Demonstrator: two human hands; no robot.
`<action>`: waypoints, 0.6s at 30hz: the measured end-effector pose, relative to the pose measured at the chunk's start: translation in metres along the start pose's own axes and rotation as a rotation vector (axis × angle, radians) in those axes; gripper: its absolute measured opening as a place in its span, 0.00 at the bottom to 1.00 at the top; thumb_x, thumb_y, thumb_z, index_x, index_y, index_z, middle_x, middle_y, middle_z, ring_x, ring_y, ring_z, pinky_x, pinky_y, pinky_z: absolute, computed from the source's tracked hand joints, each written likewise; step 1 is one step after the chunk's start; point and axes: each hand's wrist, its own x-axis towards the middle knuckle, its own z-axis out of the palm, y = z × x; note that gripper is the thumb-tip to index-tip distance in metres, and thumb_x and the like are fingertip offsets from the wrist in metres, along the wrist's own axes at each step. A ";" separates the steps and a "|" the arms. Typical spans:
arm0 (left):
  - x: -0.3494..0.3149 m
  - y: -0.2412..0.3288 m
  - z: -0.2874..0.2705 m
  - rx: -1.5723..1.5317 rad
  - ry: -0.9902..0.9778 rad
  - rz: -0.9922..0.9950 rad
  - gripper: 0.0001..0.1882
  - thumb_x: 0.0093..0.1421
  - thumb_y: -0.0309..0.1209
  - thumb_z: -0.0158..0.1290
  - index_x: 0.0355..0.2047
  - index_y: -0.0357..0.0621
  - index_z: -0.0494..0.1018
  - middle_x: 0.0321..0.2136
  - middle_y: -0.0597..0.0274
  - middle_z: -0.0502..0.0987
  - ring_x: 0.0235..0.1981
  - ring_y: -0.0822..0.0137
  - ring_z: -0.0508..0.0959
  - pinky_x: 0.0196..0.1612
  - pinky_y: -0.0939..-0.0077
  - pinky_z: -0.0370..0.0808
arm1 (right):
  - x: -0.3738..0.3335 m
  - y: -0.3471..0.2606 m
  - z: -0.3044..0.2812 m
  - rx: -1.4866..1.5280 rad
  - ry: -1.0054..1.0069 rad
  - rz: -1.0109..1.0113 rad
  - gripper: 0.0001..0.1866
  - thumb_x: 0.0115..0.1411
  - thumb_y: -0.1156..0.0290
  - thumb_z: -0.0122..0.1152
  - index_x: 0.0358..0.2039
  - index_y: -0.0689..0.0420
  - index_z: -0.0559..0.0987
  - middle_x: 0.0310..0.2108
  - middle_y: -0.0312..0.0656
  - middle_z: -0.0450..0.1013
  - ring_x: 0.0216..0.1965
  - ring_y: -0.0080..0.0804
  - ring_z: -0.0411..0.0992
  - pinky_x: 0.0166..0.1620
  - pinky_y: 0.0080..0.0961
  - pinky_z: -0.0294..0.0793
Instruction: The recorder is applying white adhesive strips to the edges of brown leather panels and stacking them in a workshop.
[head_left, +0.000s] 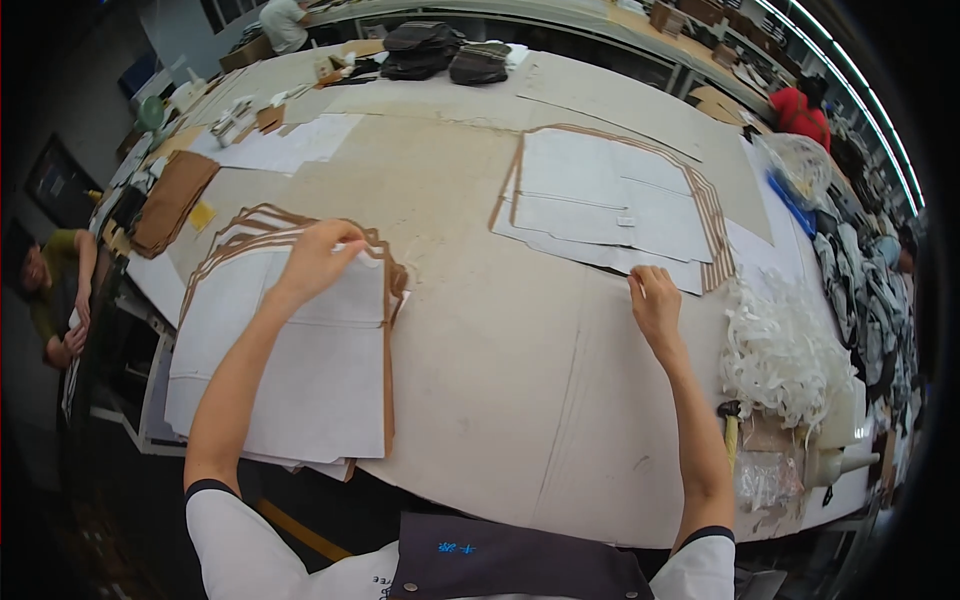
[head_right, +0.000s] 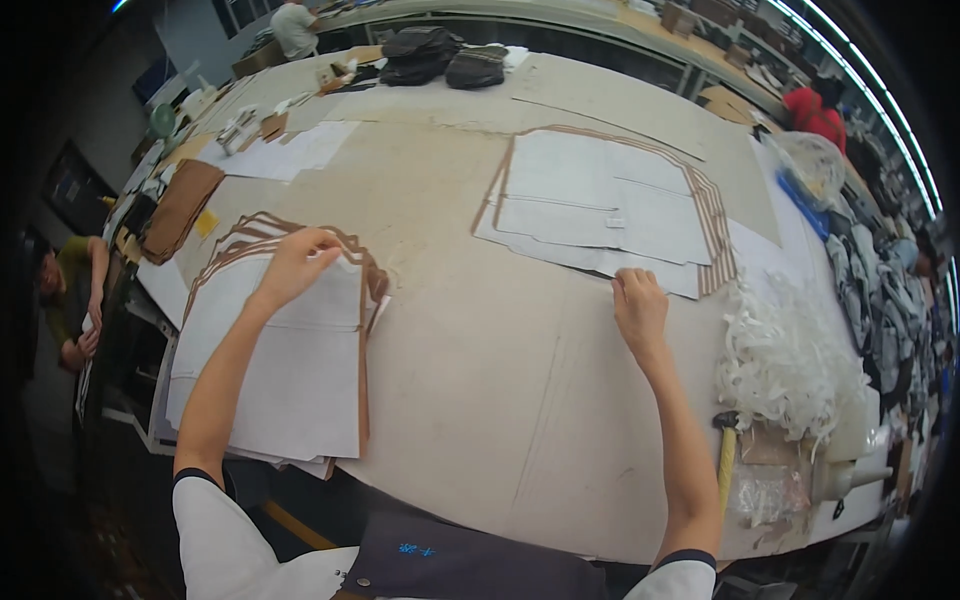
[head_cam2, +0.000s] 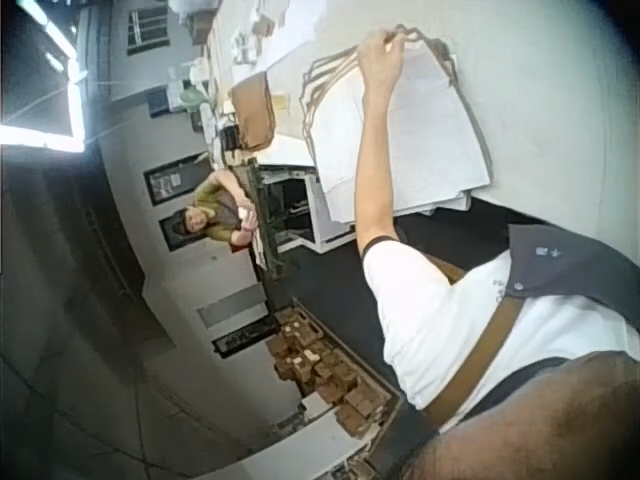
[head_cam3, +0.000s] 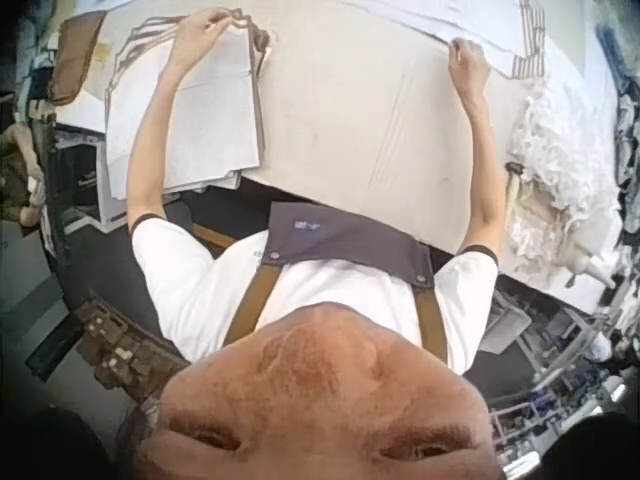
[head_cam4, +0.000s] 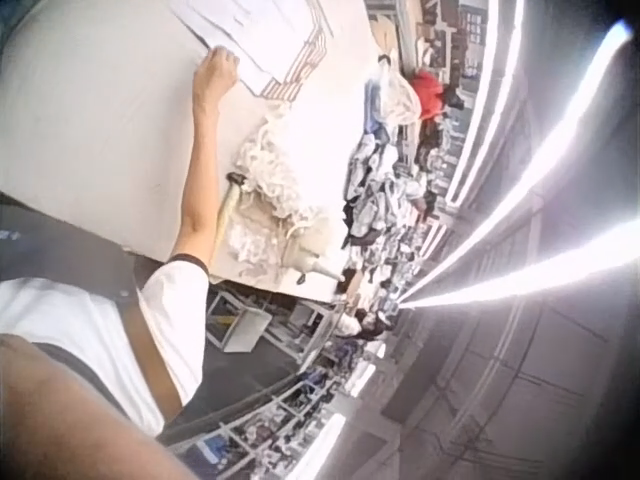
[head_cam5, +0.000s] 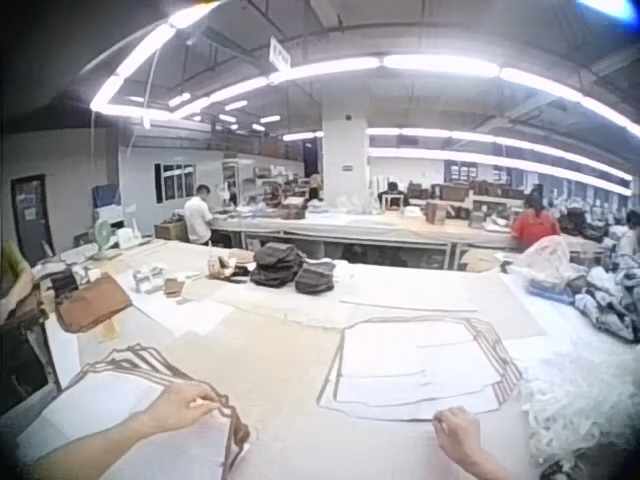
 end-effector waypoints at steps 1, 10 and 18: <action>0.016 0.021 0.031 -0.059 -0.072 0.018 0.09 0.61 0.30 0.58 0.38 0.37 0.79 0.34 0.54 0.81 0.37 0.62 0.81 0.42 0.70 0.76 | 0.007 0.013 0.002 -0.066 -0.008 -0.031 0.09 0.56 0.75 0.64 0.37 0.59 0.77 0.36 0.43 0.75 0.40 0.42 0.73 0.39 0.36 0.73; 0.096 0.151 0.231 -0.204 -0.129 0.388 0.09 0.60 0.29 0.57 0.39 0.39 0.77 0.40 0.54 0.80 0.46 0.53 0.77 0.48 0.61 0.75 | 0.057 0.066 0.039 -0.310 -0.001 -0.403 0.15 0.49 0.80 0.61 0.40 0.62 0.75 0.42 0.46 0.74 0.46 0.40 0.73 0.45 0.34 0.73; 0.154 0.186 0.291 -0.141 0.119 0.554 0.17 0.63 0.31 0.55 0.52 0.42 0.74 0.56 0.50 0.74 0.60 0.49 0.70 0.59 0.58 0.69 | 0.122 0.090 0.041 0.059 0.185 0.160 0.06 0.63 0.71 0.55 0.33 0.59 0.76 0.24 0.54 0.76 0.29 0.57 0.76 0.34 0.49 0.73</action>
